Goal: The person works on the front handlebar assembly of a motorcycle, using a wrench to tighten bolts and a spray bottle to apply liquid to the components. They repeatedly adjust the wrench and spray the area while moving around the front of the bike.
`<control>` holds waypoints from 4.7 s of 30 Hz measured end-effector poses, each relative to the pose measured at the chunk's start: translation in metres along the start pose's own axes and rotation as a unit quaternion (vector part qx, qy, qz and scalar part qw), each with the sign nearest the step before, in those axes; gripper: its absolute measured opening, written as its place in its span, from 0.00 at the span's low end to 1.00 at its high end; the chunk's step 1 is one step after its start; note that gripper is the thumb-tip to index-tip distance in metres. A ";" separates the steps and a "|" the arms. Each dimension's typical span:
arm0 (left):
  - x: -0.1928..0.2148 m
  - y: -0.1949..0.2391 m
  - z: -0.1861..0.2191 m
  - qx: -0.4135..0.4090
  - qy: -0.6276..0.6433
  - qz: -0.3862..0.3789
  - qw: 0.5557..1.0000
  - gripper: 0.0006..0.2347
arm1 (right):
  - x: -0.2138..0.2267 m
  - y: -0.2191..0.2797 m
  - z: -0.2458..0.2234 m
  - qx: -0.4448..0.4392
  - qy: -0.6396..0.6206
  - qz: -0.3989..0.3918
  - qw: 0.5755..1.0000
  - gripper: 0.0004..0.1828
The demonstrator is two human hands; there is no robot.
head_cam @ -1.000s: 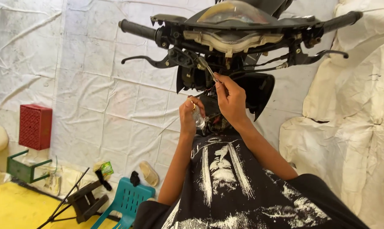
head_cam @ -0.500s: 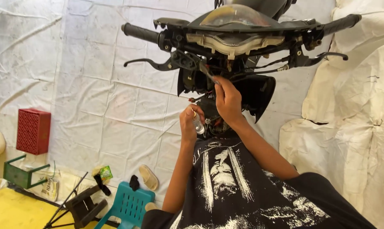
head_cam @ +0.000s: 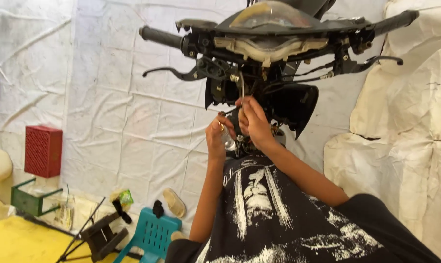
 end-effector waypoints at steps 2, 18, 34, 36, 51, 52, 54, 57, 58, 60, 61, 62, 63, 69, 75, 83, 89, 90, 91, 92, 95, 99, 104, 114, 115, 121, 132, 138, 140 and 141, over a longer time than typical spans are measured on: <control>-0.003 -0.009 0.004 -0.011 0.001 -0.005 1.000 0.28 | -0.005 -0.004 -0.010 -0.017 -0.012 -0.013 1.000 0.13; 0.018 -0.013 0.004 -0.029 0.000 0.029 0.999 0.31 | -0.040 0.016 0.003 -0.214 -0.315 -0.139 0.914 0.11; 0.027 -0.001 -0.003 -0.025 0.046 0.055 0.997 0.27 | -0.019 0.010 -0.028 -0.311 -0.417 -0.225 0.824 0.12; 0.026 -0.001 -0.009 -0.014 0.056 0.061 0.996 0.28 | -0.017 0.017 -0.029 -0.321 -0.422 -0.215 0.820 0.12; 0.024 0.001 -0.012 -0.017 0.051 0.024 0.998 0.27 | -0.006 0.011 -0.024 -0.240 -0.157 -0.083 0.954 0.14; 0.027 0.002 -0.011 -0.017 0.051 0.021 0.998 0.27 | -0.019 0.022 -0.015 -0.237 -0.159 -0.083 0.955 0.14; 0.025 0.000 -0.016 -0.014 0.056 0.024 0.998 0.27 | -0.024 0.039 -0.020 -0.082 0.023 0.013 0.996 0.12; 0.024 0.000 -0.017 -0.015 0.054 0.017 0.998 0.27 | -0.026 0.034 -0.042 0.106 0.286 0.085 0.948 0.11; 0.024 0.000 -0.015 -0.011 0.052 0.021 0.998 0.27 | -0.023 0.026 -0.044 0.100 0.288 0.084 0.949 0.11; 0.017 0.000 -0.006 -0.025 0.041 0.005 0.999 0.26 | -0.023 0.014 -0.054 0.134 0.427 0.106 0.888 0.10; 0.018 0.002 -0.003 -0.027 0.040 0.006 0.999 0.26 | -0.025 0.021 -0.053 0.135 0.426 0.104 0.888 0.10; 0.017 0.004 0.000 -0.028 0.031 0.003 0.999 0.26 | -0.027 0.027 -0.053 0.131 0.442 0.115 0.880 0.11; 0.015 0.003 0.003 -0.031 0.023 -0.002 0.999 0.26 | -0.028 0.031 -0.055 0.128 0.458 0.128 0.870 0.11; 0.018 0.003 -0.011 -0.012 0.039 -0.004 0.999 0.24 | -0.039 0.015 -0.073 0.171 0.491 0.147 0.841 0.12; 0.022 0.005 -0.018 -0.005 0.045 0.002 0.999 0.24 | -0.027 0.013 -0.070 0.142 0.462 0.167 0.859 0.11; 0.018 0.003 -0.008 -0.002 0.051 -0.008 0.999 0.24 | -0.025 0.020 -0.047 0.156 0.447 0.154 0.867 0.10; 0.025 -0.002 -0.009 -0.014 0.055 -0.023 0.998 0.23 | -0.043 0.014 -0.058 0.173 0.418 0.154 0.878 0.10; 0.026 -0.005 -0.008 -0.023 0.059 -0.025 0.998 0.23 | -0.045 0.017 -0.053 0.168 0.418 0.172 0.876 0.09; 0.026 -0.009 -0.007 -0.024 0.062 -0.024 0.997 0.23 | -0.046 0.016 -0.052 0.169 0.421 0.172 0.875 0.09; 0.026 -0.012 -0.006 -0.027 0.069 -0.027 0.997 0.23 | -0.044 0.015 -0.050 0.162 0.417 0.188 0.875 0.09; 0.035 -0.012 -0.006 -0.022 0.078 -0.028 0.996 0.23 | -0.042 0.008 -0.049 0.163 0.398 0.202 0.880 0.09; 0.043 -0.014 -0.019 -0.020 0.095 -0.035 0.995 0.23 | -0.044 0.018 -0.044 0.182 0.404 0.214 0.871 0.11; 0.047 -0.016 -0.014 -0.019 0.084 -0.095 0.992 0.22 | -0.040 0.007 -0.044 0.195 0.388 0.259 0.863 0.09; 0.030 -0.061 0.006 -0.026 0.075 -0.225 0.971 0.21 | -0.042 0.021 -0.045 0.174 0.487 0.373 0.770 0.12; 0.028 -0.065 0.015 -0.032 0.074 -0.225 0.971 0.21 | -0.031 0.028 -0.027 0.180 0.487 0.371 0.770 0.12; 0.007 -0.095 0.046 -0.081 0.039 -0.176 0.980 0.22 | 0.006 0.068 0.034 0.084 0.393 0.356 0.844 0.13; -0.001 -0.062 0.080 -0.146 0.040 -0.119 0.981 0.24 | 0.048 0.172 0.064 0.103 0.260 0.333 0.900 0.12; 0.015 -0.028 0.080 -0.159 0.019 -0.091 0.983 0.23 | 0.092 0.178 0.073 0.159 0.172 0.330 0.914 0.12; 0.020 -0.015 0.099 -0.159 -0.001 -0.110 0.981 0.23 | 0.093 0.176 0.068 0.164 0.171 0.324 0.916 0.12; 0.021 -0.016 0.111 -0.164 -0.018 -0.131 0.978 0.24 | 0.089 0.169 0.063 0.177 0.169 0.317 0.916 0.12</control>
Point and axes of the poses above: each hand's wrist, its own y-axis away from the middle knuckle, its own x-axis out of the back of the hand, z = x × y, the point moved 7 cm from there along -y, towards the middle knuckle, and after that the axes turned 14 degrees about -x, right-handed, at the moved point
